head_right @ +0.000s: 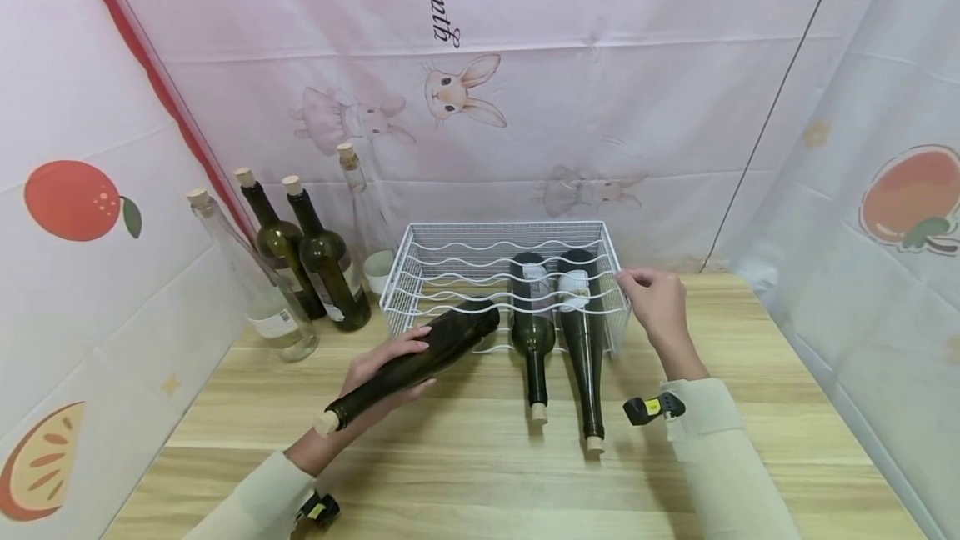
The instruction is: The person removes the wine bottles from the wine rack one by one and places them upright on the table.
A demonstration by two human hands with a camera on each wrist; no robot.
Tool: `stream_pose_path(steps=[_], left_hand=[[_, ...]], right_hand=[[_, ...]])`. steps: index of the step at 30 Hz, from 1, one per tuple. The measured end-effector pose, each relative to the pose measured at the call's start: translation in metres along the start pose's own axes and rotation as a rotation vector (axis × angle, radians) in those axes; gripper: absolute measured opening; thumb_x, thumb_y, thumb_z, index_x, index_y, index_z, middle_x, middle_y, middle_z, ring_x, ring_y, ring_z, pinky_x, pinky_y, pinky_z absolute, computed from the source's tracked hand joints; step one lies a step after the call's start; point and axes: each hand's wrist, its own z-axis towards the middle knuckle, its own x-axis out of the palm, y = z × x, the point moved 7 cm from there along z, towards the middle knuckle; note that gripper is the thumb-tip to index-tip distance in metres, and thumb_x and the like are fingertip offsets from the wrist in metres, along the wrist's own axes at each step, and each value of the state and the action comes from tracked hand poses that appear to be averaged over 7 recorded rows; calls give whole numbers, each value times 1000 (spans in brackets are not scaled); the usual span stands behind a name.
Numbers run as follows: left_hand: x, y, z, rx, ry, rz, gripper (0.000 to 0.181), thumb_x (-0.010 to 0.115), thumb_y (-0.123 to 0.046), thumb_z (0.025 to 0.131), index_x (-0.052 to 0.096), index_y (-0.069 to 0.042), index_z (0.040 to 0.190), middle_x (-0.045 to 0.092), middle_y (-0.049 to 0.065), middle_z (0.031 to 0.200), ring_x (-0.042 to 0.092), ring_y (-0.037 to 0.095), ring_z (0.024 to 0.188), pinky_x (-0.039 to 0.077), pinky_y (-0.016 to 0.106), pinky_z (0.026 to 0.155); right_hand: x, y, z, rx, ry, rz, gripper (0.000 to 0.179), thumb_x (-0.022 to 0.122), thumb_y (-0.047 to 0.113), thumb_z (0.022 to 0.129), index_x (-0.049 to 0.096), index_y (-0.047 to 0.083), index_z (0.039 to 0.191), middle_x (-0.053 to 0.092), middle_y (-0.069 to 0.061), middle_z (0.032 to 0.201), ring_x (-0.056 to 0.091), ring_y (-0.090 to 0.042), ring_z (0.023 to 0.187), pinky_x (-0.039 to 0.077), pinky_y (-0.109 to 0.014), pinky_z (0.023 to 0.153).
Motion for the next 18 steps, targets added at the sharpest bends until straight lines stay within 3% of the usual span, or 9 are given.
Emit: stream_pose_path(steps=[6, 12, 14, 18], left_hand=[[-6, -12, 10, -64, -26, 22, 57, 92, 9, 61, 70, 5, 113, 72, 29, 121, 73, 37, 115, 51, 18, 109], [-9, -16, 16, -107, -48, -4, 59, 92, 12, 60, 69, 4, 114, 72, 25, 123, 72, 34, 117, 52, 17, 107], [-11, -16, 16, -159, -54, -32, 59, 91, 14, 62, 69, 4, 116, 72, 26, 124, 71, 33, 119, 52, 17, 106], [-14, -17, 18, -340, -40, -88, 57, 88, 13, 70, 67, 5, 122, 68, 28, 130, 67, 28, 127, 52, 17, 107]], right_hand=[[2, -6, 1, 79, 58, 143, 44, 68, 29, 99, 72, -9, 121, 67, 19, 81, 64, 5, 77, 57, -9, 68], [4, -7, 3, 103, 75, 173, 46, 67, 29, 100, 70, -10, 123, 63, 23, 79, 66, 5, 76, 58, -10, 70], [4, -6, 3, 110, 77, 169, 46, 67, 28, 100, 70, -11, 124, 63, 22, 80, 64, 6, 75, 57, -9, 70], [3, -5, 3, 123, 83, 154, 45, 65, 28, 100, 70, -10, 124, 65, 19, 82, 63, 8, 74, 56, -8, 69]])
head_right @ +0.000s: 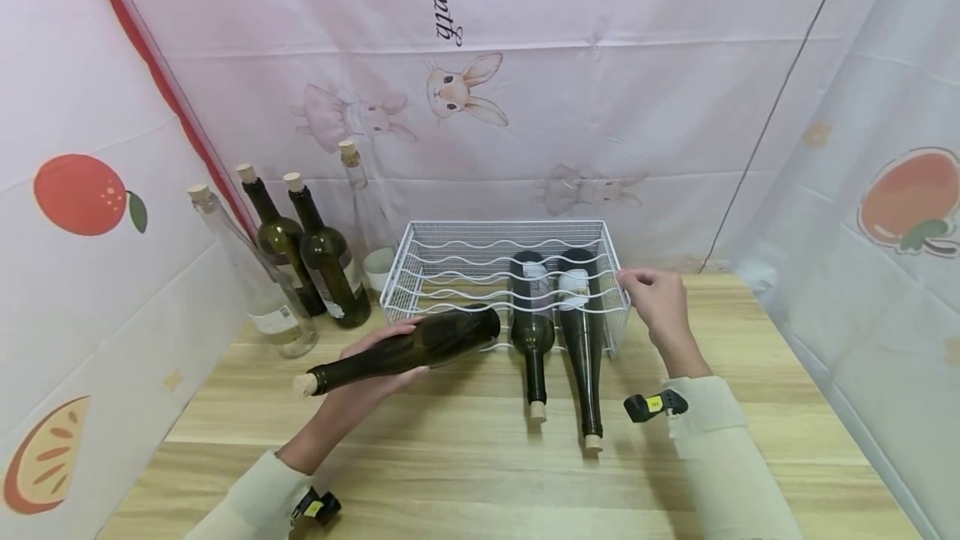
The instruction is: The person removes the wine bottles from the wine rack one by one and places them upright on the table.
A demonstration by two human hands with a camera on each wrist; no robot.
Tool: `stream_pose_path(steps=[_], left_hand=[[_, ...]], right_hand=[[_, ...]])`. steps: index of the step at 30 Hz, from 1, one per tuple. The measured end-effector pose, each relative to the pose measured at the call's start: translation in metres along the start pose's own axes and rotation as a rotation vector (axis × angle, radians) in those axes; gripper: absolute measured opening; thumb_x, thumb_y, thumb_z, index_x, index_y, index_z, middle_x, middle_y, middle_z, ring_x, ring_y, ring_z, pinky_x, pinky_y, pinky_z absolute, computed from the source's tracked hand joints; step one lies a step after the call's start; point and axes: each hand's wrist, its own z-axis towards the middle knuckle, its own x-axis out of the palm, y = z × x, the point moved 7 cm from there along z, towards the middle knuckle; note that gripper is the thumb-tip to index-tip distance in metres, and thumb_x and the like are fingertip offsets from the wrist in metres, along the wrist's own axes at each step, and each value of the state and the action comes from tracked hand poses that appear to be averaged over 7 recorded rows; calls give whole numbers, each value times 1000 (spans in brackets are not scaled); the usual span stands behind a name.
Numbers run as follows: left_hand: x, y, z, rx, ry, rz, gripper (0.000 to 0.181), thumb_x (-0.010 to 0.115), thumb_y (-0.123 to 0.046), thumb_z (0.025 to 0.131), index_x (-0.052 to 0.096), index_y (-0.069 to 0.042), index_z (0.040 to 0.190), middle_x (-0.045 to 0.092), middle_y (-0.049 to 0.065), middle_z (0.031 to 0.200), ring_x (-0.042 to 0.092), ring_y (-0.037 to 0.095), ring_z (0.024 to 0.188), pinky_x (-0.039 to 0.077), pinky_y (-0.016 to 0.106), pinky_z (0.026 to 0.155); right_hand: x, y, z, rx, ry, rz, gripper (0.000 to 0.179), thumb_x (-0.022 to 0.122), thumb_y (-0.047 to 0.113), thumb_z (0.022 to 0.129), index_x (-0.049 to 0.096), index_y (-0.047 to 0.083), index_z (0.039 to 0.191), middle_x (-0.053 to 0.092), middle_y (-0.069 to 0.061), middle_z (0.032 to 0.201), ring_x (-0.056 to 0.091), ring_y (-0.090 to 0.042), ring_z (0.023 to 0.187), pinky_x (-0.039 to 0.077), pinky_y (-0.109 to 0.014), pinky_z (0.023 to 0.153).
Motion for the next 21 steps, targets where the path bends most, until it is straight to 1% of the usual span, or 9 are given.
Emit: stream_pose_path(steps=[2, 4, 6, 9, 11, 14, 16, 18, 21], left_hand=[[-3, 1, 0, -85, 8, 5, 57, 87, 9, 74, 66, 5, 127, 68, 26, 133, 66, 22, 130, 51, 15, 107], [-6, 1, 0, -147, 8, 5, 58, 87, 6, 77, 64, 5, 130, 67, 25, 135, 66, 22, 129, 52, 14, 104], [-9, 2, 1, -198, -4, 9, 59, 87, 3, 78, 64, 3, 132, 67, 23, 135, 66, 22, 126, 53, 14, 102], [-13, 4, 3, -248, -24, -6, 60, 88, 2, 77, 64, 2, 132, 67, 23, 135, 67, 20, 122, 55, 13, 96], [-15, 7, 5, -269, -40, -7, 59, 88, 2, 77, 65, 0, 131, 69, 22, 133, 67, 14, 121, 55, 13, 95], [-17, 14, 6, -288, -62, -23, 58, 88, 3, 77, 66, -2, 130, 69, 20, 133, 67, 10, 119, 56, 14, 94], [-18, 19, 5, -298, -76, -22, 57, 88, 2, 77, 66, -4, 129, 69, 16, 132, 67, 10, 119, 57, 15, 93], [-20, 25, 4, -311, -88, -23, 56, 89, 1, 77, 67, -9, 128, 70, 11, 132, 68, 11, 117, 60, 17, 89], [-23, 30, 4, -317, -98, -41, 55, 89, -2, 78, 68, -12, 127, 71, 9, 130, 71, 15, 112, 62, 19, 81]], right_hand=[[0, 0, 0, 0, 1, -3, 45, 65, 27, 101, 70, -11, 124, 66, 18, 82, 63, 8, 74, 56, -8, 68], [0, 0, 0, 0, 1, -7, 44, 65, 27, 101, 70, -11, 124, 65, 18, 82, 63, 8, 73, 56, -8, 68], [0, 0, 0, -1, 1, -6, 44, 65, 26, 101, 69, -11, 124, 64, 19, 81, 63, 7, 73, 56, -8, 68], [1, 1, 1, -3, 4, -12, 45, 65, 27, 101, 69, -11, 124, 64, 19, 81, 63, 7, 73, 56, -8, 68], [1, 3, 0, -6, 4, -19, 44, 64, 26, 101, 69, -11, 124, 67, 15, 84, 63, 7, 73, 56, -8, 68], [1, 5, 0, -20, 0, -68, 44, 64, 28, 101, 71, -10, 123, 74, 1, 94, 61, 7, 74, 55, -9, 66], [0, 7, -2, -35, -4, -112, 43, 63, 28, 102, 72, -9, 122, 76, -11, 103, 58, 7, 75, 53, -10, 65], [0, 9, -3, -51, -8, -156, 42, 63, 29, 102, 73, -7, 121, 75, -20, 111, 56, 6, 75, 51, -11, 64], [0, 11, -4, -66, -8, -186, 40, 63, 28, 102, 74, -7, 119, 75, -24, 114, 56, 5, 75, 50, -12, 63]])
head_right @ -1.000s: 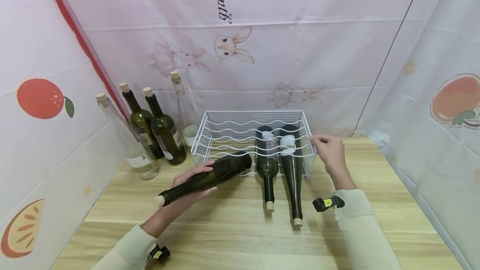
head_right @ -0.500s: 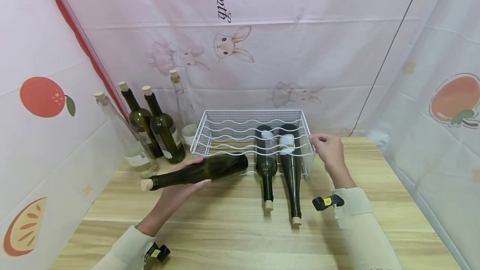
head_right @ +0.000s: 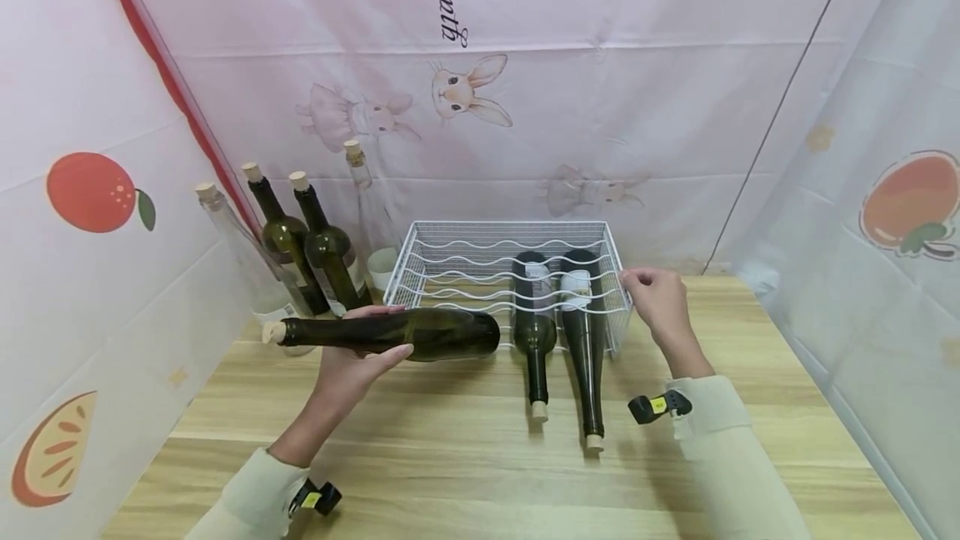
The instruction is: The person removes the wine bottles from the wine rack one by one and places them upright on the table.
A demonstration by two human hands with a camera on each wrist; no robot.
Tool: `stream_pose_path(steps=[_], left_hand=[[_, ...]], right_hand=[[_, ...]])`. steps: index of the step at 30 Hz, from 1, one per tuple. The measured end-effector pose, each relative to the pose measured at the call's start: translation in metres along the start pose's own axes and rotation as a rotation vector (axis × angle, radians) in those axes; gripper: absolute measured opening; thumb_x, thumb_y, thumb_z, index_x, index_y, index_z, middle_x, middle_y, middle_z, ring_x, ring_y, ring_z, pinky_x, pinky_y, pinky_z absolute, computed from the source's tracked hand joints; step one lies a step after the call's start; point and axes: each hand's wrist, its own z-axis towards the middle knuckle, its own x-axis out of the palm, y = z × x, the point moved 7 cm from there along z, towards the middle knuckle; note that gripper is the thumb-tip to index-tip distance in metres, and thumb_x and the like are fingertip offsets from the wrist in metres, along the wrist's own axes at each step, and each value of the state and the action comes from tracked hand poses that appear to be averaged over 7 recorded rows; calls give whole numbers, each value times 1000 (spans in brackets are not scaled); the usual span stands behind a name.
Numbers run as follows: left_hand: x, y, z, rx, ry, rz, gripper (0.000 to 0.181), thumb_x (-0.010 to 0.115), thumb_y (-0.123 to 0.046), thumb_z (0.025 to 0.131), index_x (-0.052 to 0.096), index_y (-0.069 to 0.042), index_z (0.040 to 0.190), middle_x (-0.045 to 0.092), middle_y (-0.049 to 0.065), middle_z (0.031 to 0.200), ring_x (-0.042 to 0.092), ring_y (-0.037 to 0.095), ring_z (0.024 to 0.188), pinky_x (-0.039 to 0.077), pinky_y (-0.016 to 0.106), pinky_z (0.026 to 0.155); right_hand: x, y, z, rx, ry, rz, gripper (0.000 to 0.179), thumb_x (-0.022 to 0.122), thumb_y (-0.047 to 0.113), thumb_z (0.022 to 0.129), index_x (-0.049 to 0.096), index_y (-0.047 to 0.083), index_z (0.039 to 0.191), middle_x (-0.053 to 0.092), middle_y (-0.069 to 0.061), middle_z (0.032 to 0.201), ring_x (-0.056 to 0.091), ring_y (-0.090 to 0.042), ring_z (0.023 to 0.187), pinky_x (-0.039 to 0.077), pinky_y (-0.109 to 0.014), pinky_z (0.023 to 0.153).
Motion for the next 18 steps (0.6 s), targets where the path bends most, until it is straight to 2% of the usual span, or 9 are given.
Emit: stream_pose_path(steps=[6, 13, 16, 18], left_hand=[[-1, -6, 5, 16, 6, -55, 55, 88, -2, 79, 65, -6, 128, 72, 17, 128, 73, 14, 108, 62, 20, 76], [1, -16, 12, 33, 13, -70, 52, 86, -2, 81, 66, -3, 129, 73, 18, 128, 73, 9, 107, 62, 20, 77], [2, -19, 14, 40, 19, -70, 51, 86, -1, 82, 66, -3, 129, 73, 18, 128, 73, 9, 106, 62, 20, 78], [3, -20, 15, 40, 22, -65, 50, 86, -3, 82, 67, -4, 129, 72, 17, 127, 73, 9, 106, 63, 21, 77]], right_hand=[[-3, 1, 0, -10, -3, -29, 40, 61, 28, 101, 75, -6, 117, 75, -24, 114, 56, 1, 78, 49, -13, 65], [-3, 4, -1, -20, 13, -31, 40, 58, 26, 104, 72, -7, 122, 73, -29, 119, 59, -4, 82, 50, -13, 66], [-4, 9, -3, -51, 6, -51, 39, 60, 24, 103, 71, -7, 123, 73, -30, 116, 63, -7, 81, 50, -11, 65], [-5, 13, -4, -86, -12, -83, 38, 62, 23, 102, 71, -7, 123, 74, -29, 114, 68, -14, 83, 50, -13, 66]])
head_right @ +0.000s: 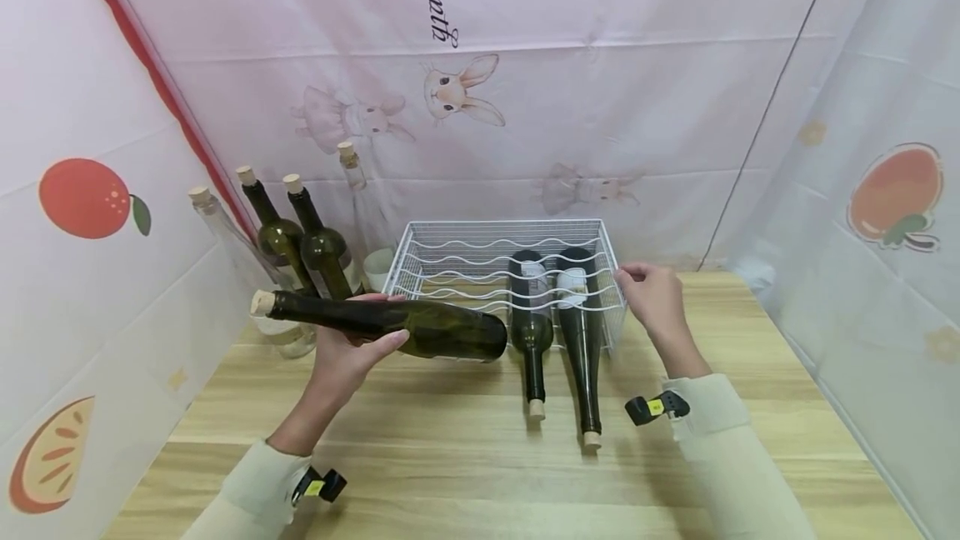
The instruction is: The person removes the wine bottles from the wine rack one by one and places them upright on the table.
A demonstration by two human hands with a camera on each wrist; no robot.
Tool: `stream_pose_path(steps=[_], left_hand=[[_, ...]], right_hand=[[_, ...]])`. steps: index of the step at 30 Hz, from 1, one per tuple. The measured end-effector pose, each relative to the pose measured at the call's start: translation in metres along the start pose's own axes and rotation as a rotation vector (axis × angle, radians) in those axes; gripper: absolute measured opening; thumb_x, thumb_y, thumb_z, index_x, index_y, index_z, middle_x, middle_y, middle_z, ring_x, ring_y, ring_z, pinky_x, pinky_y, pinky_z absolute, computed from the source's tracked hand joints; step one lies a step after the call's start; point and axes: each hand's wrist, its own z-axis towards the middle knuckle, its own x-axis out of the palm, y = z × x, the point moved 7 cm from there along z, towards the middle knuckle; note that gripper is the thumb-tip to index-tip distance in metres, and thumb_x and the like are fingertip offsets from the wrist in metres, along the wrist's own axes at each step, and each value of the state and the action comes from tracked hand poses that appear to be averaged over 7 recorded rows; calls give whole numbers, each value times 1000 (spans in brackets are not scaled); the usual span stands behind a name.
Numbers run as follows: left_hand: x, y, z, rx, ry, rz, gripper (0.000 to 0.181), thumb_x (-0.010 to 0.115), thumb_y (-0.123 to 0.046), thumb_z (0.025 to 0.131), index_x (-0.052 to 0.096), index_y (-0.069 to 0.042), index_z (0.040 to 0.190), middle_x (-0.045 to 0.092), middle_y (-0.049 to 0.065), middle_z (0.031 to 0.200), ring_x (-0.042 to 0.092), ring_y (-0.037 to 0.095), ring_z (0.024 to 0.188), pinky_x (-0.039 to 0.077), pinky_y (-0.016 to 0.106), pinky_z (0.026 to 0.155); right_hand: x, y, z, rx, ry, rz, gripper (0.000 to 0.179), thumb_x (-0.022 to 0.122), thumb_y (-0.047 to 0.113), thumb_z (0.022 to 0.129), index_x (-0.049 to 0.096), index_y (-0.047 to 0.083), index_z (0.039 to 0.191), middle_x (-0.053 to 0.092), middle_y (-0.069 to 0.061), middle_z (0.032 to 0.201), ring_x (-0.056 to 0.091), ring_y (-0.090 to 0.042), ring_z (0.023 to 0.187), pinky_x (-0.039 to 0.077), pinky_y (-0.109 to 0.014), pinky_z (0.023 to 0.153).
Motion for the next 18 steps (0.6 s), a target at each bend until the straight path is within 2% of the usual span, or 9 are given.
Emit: stream_pose_path(steps=[2, 5, 9, 14, 18], left_hand=[[1, -1, 1, -5, 1, 14, 50, 87, -5, 82, 68, -8, 128, 73, 15, 126, 73, 8, 103, 63, 22, 75], [3, -3, 2, -20, -2, 24, 49, 87, -9, 83, 69, -11, 127, 73, 12, 124, 73, 9, 100, 63, 23, 74], [3, -4, 3, -39, -13, 26, 47, 88, -11, 82, 69, -10, 126, 73, 11, 121, 73, 11, 96, 63, 25, 73], [3, -4, 5, -64, -20, 37, 47, 89, -14, 82, 70, -7, 124, 75, 9, 118, 74, 12, 94, 64, 26, 72], [3, -6, 8, -67, -33, 25, 46, 90, -14, 81, 70, -6, 122, 77, 10, 117, 75, 13, 91, 63, 27, 69]], right_hand=[[-2, 5, -2, -32, -20, -31, 38, 63, 23, 102, 71, -7, 124, 75, -29, 113, 73, -25, 87, 53, -17, 69], [-2, 12, -6, -73, -41, -58, 40, 63, 24, 102, 70, -8, 125, 75, -29, 114, 75, -40, 98, 62, -34, 76], [-2, 23, -13, -125, -66, -71, 41, 64, 23, 102, 67, -9, 127, 73, -31, 116, 73, -45, 103, 62, -53, 83], [0, 38, -24, -151, -54, -59, 45, 63, 26, 101, 65, -8, 131, 69, -33, 124, 67, -48, 113, 56, -61, 92], [5, 56, -31, -215, -14, -23, 46, 66, 24, 100, 63, -8, 132, 67, -33, 128, 65, -49, 118, 54, -62, 100]])
